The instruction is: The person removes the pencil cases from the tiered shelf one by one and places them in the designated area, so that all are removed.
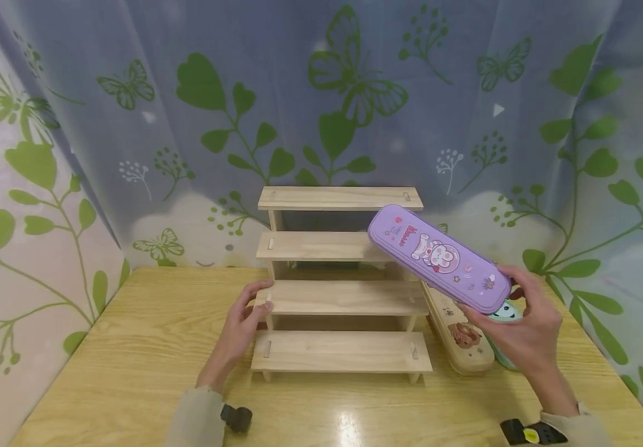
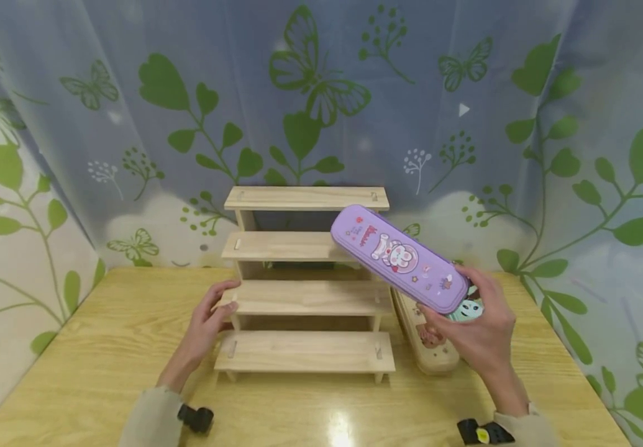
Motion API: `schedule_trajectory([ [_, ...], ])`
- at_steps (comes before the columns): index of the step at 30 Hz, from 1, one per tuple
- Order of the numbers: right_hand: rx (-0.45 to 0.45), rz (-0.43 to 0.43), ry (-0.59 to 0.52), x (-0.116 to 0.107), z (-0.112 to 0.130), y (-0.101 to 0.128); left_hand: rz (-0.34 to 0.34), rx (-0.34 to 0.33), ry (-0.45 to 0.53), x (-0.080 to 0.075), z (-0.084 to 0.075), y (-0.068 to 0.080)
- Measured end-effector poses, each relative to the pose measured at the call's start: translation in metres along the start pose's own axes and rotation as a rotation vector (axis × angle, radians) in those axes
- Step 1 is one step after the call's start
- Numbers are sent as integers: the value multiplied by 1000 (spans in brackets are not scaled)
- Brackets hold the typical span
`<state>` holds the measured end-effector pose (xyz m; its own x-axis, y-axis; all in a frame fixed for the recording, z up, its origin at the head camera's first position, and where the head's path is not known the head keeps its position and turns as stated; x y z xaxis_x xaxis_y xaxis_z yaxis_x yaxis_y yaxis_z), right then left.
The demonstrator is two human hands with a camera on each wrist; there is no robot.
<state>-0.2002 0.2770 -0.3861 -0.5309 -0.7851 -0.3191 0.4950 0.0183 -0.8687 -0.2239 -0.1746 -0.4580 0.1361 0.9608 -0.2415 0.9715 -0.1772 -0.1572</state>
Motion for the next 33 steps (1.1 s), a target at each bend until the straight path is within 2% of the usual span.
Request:
schedule_trajectory([
  [4,38,-35,19,-12,-10,5,6,-19,-10,0,-2,0],
  [8,89,-56,50,-23,-13,8,19,-27,5,0,-16,4],
  [12,125,-78,76,-32,-4,7,23,-28,3,1,-29,8],
  [16,169,-107,102,-38,7,8,26,-31,7,2,-31,8],
  [20,227,-125,156,-45,-7,20,23,-26,-3,2,-30,8],
  [26,321,-74,257,-62,-34,39,17,-24,-8,2,-28,9],
  [33,386,-132,315,-76,-47,52,-11,1,-10,1,2,0],
])
Point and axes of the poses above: each hand's wrist, its own y-axis away from the middle knuckle, its own x-axis out of the palm, z = x × y, the point moved 1 cm from there along -y, towards the middle knuckle, and after that the axes turned 5 degrees about z, right-handed, at the moved point
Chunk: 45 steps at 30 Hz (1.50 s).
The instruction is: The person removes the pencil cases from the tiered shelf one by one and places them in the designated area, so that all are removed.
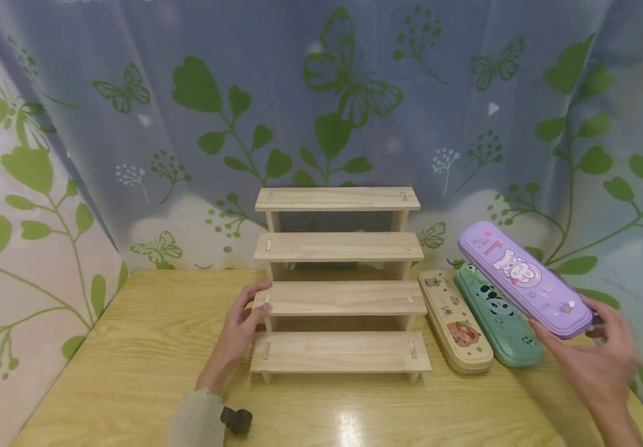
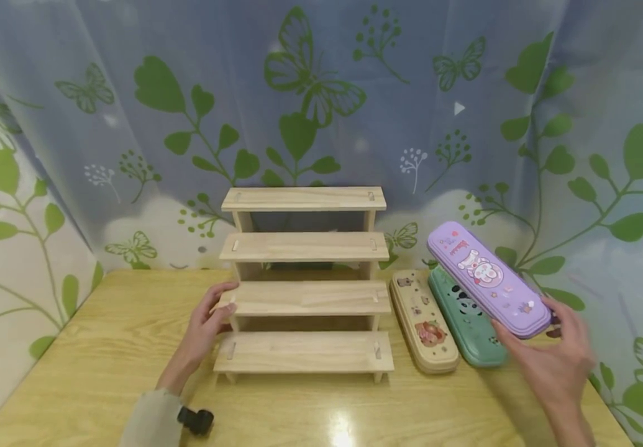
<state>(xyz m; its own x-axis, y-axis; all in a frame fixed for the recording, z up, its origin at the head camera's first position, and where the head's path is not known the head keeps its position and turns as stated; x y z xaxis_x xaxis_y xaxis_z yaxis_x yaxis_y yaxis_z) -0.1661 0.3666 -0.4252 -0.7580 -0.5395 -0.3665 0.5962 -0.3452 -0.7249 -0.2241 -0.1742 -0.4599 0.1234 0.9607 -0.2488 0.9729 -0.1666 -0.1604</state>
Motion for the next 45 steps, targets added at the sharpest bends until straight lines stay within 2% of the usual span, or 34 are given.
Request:
schedule_trajectory([
  [7,106,-31,67,-10,-19,7,0,24,-7,0,0,1],
  [13,148,-10,124,-13,-31,9,-5,24,4,0,1,1],
  [18,220,23,198,-13,-43,8,-10,18,8,1,0,0],
  [24,346,165,267,-17,-49,4,-10,11,6,1,-1,-1],
  [29,459,357,350,-21,-51,3,-4,18,9,1,0,-1],
  [33,436,487,389,-23,-55,3,5,28,13,0,0,-1],
  [38,408,537,379,-24,-58,7,12,20,41,0,1,0],
  [45,502,604,414,-22,-62,8,8,17,30,1,2,-1],
])
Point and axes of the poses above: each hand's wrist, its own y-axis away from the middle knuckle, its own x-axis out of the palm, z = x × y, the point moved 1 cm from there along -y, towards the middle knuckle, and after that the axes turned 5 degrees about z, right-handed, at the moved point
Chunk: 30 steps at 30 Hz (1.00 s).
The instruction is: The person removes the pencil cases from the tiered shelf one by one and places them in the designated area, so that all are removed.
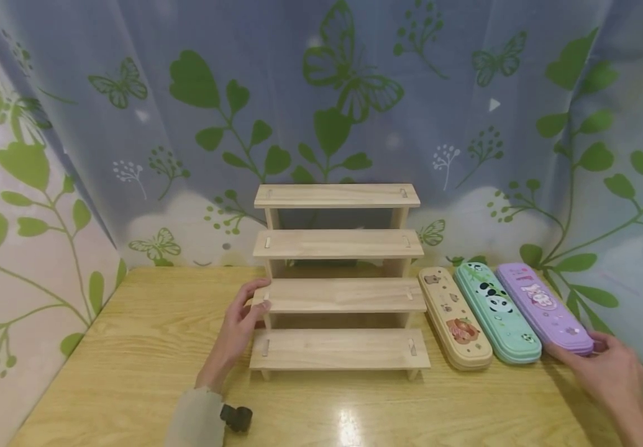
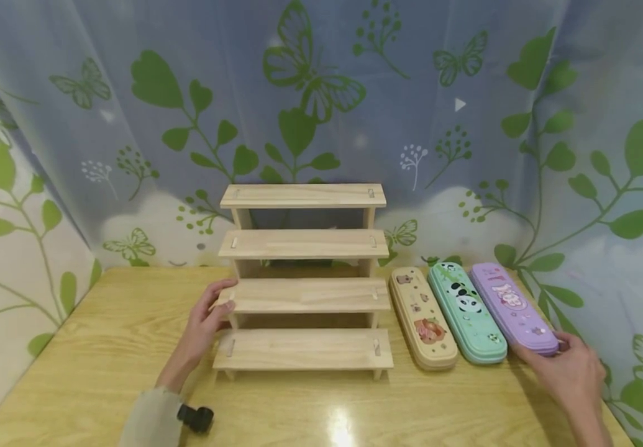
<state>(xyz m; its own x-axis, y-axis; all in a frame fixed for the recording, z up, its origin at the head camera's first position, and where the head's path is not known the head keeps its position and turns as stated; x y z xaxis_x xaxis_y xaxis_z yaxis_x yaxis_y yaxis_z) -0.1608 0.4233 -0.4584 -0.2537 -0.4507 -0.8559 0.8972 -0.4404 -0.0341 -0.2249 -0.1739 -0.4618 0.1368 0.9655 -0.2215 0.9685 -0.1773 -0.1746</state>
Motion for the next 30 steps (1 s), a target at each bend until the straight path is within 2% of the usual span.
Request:
schedule_trajectory([
  [3,36,29,5,-1,0,-2,0,9,-5,0,-1,0],
  [6,22,26,-3,-1,2,-1,-2,8,-6,1,-3,0],
  [12,-92,-63,-61,-3,13,1,-12,6,-12,0,-2,-1],
  [17,-142,-118,-105,-5,32,1,-10,12,-16,-1,-1,-1],
  [22,-243,-187,-140,-5,51,5,-14,-4,-12,0,-1,-2],
  [30,-394,-213,-150,5,73,17,2,-20,-32,-1,-2,-1],
])
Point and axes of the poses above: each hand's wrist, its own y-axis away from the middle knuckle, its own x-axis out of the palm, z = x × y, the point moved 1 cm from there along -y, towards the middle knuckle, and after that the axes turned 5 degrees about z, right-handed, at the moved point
